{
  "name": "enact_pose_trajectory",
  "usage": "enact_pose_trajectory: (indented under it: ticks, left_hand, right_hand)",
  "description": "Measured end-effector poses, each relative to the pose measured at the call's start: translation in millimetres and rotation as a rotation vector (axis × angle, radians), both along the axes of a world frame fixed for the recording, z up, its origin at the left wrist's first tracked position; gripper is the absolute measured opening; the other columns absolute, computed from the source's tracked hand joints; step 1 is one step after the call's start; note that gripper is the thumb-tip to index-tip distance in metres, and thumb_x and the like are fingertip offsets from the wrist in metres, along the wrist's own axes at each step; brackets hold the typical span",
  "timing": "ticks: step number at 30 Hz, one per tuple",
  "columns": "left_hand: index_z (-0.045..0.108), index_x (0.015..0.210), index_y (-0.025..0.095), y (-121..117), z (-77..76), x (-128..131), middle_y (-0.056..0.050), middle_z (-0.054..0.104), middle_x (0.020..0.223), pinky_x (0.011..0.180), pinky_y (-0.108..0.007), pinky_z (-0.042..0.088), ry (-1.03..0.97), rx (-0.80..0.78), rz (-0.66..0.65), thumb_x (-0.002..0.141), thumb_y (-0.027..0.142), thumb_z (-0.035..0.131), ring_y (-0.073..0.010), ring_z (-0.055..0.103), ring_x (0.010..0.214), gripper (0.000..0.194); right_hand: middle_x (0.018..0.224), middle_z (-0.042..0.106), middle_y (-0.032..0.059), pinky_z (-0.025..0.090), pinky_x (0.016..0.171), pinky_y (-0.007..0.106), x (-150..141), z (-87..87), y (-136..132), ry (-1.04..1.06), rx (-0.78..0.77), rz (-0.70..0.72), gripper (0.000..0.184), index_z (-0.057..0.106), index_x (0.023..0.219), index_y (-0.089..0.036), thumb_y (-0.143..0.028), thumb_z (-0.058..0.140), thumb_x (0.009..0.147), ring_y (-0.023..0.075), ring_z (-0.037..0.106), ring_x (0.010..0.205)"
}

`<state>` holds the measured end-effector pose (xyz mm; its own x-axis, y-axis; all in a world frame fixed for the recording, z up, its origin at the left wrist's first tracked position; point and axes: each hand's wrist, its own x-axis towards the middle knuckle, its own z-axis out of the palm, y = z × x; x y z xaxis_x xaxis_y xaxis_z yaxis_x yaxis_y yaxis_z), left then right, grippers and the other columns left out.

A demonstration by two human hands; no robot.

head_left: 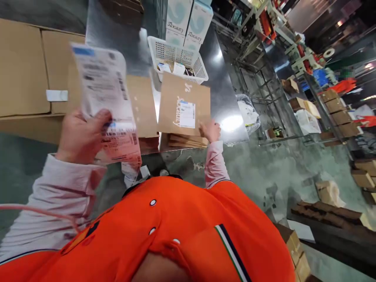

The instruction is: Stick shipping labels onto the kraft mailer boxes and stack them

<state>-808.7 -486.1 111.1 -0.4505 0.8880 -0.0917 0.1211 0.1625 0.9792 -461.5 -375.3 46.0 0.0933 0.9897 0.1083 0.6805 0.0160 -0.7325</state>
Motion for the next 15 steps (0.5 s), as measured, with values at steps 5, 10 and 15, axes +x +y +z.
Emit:
enact_pose_trajectory:
  ticks: [5, 10, 15]
  left_hand:
    - [0.071, 0.096, 0.012, -30, -18.5, 24, -0.008, 0.074, 0.095, 0.076, -0.032, 0.059, -0.065, -0.106, -0.102, 0.050, 0.075, 0.083, -0.0221, 0.066, 0.083, 0.079]
    - [0.072, 0.095, 0.013, -44, -15.5, 16, -0.006, 0.074, 0.096, 0.084, -0.029, 0.055, -0.165, 0.001, -0.057, 0.053, 0.055, 0.089, -0.0194, 0.064, 0.088, 0.061]
    - [0.067, 0.071, 0.014, -52, -30.1, 6, -0.004, 0.066, 0.071, 0.064, -0.026, 0.047, -0.129, -0.043, 0.127, 0.062, 0.045, 0.080, -0.0152, 0.055, 0.067, 0.035]
  right_hand:
    - [0.136, 0.065, 0.0118, 0.051, 0.112, 0.043, -109, -2.0, -50, 0.282, -0.164, 0.512, 0.064, 0.062, 0.134, -0.017, -0.038, 0.083, 0.078, 0.0256, 0.063, 0.126]
    - [0.118, 0.074, 0.0064, 0.058, 0.103, 0.035, -191, -10.9, -100, 0.592, -0.296, 0.733, 0.038, 0.070, 0.120, -0.018, -0.041, 0.070, 0.090, 0.0194, 0.071, 0.110]
    - [0.104, 0.077, 0.0060, 0.061, 0.091, 0.033, -193, 12.2, -68, 0.537, -0.259, 0.829, 0.042, 0.074, 0.112, -0.018, -0.045, 0.080, 0.080, 0.0187, 0.074, 0.093]
